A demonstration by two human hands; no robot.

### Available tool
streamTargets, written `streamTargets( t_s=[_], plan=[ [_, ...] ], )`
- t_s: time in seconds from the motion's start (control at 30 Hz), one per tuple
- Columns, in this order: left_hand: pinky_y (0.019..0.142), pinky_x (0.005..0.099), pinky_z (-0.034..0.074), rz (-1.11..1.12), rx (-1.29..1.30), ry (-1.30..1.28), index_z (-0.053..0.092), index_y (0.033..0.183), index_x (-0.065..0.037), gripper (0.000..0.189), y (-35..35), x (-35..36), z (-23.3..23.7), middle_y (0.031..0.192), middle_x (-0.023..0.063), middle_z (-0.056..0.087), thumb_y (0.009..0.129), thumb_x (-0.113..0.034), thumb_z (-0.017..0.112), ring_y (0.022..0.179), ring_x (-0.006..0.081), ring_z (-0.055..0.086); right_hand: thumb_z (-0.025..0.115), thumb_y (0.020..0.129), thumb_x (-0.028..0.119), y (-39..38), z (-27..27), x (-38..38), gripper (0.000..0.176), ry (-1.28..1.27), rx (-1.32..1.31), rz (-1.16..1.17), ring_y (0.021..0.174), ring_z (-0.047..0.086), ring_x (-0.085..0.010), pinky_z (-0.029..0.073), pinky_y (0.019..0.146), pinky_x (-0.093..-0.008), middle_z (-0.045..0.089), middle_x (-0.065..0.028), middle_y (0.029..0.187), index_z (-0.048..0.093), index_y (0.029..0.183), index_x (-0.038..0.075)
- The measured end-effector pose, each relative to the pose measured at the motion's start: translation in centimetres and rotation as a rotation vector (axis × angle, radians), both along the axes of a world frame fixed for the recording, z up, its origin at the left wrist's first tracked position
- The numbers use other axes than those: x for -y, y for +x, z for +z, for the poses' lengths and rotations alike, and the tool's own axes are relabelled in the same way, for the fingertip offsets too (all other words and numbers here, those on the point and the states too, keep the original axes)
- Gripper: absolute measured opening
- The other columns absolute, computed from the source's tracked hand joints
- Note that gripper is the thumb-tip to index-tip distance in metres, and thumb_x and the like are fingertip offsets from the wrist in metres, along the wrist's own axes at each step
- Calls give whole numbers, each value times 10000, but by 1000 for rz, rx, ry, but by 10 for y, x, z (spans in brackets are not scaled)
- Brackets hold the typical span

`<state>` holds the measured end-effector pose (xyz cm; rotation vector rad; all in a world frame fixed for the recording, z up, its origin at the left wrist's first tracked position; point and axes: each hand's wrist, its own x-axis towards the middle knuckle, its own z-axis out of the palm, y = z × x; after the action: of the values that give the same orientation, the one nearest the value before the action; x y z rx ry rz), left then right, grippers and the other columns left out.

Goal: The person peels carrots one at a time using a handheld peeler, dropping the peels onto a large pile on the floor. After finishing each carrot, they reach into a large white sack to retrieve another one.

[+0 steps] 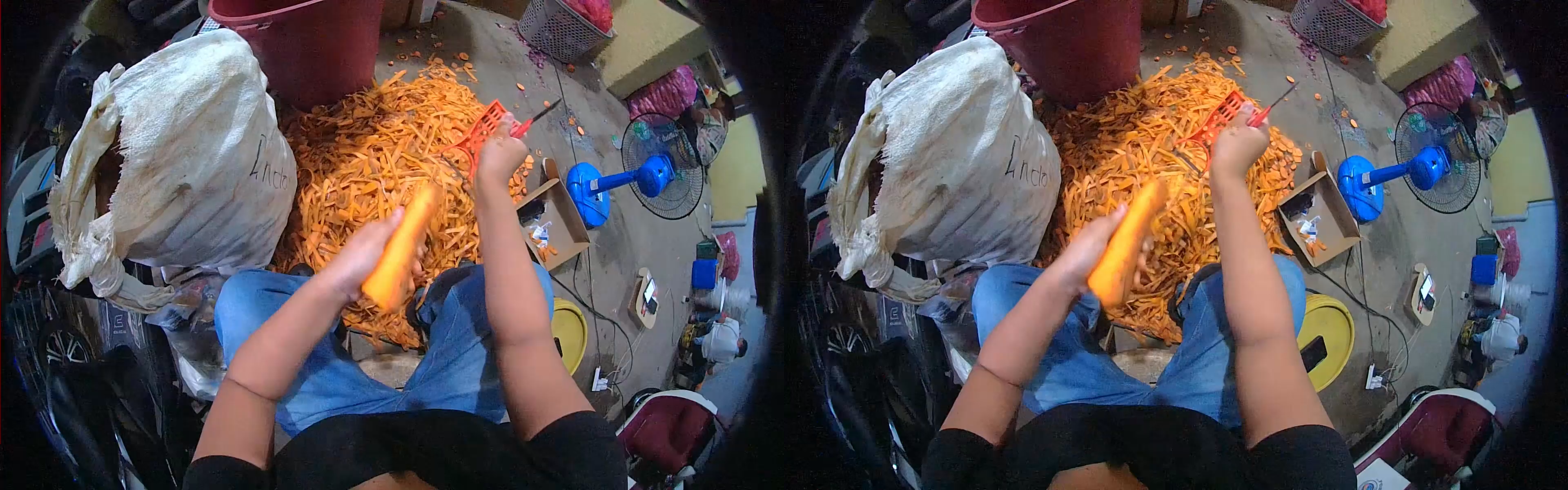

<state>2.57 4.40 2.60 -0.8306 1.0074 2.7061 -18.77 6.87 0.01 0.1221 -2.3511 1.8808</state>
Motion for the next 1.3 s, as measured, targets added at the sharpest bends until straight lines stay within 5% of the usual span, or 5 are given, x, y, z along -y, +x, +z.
streamTargets(
  t_s=[0.3,0.5,0.7,0.9,1.3],
  plan=[
    [500,277,444,261,75,-373,329,1017,-20,352,-10,29,-23,721,72,454,691,-51,458,535,158,499,469,815,223,37,33,-1,221,-456,127,387,571,342,-56,304,521,-209,417,24,621,487,734,19],
    [528,302,472,197,49,-392,339,1002,-19,309,-19,32,-31,716,92,477,765,-157,480,567,174,527,481,806,268,35,44,-20,248,-349,130,448,600,361,-58,326,566,-206,446,22,673,514,786,23],
    [540,330,484,357,158,120,429,934,7,392,-30,30,-42,714,121,531,829,-357,327,578,209,550,503,795,221,47,33,-18,157,-625,442,538,686,487,-76,410,627,-225,513,7,776,498,815,66],
    [603,338,481,233,-228,368,440,985,-56,371,-18,42,-84,839,126,530,850,-360,275,705,202,557,471,811,240,88,11,-2,232,-358,422,580,509,408,-74,363,481,-236,486,-1,587,515,738,25],
    [718,332,445,533,-17,200,414,1060,-68,362,-23,20,-30,956,97,522,867,-309,223,824,195,534,453,817,245,101,2,5,276,-161,250,648,544,467,-138,384,539,-259,525,-80,608,500,738,-15]
  ],
)
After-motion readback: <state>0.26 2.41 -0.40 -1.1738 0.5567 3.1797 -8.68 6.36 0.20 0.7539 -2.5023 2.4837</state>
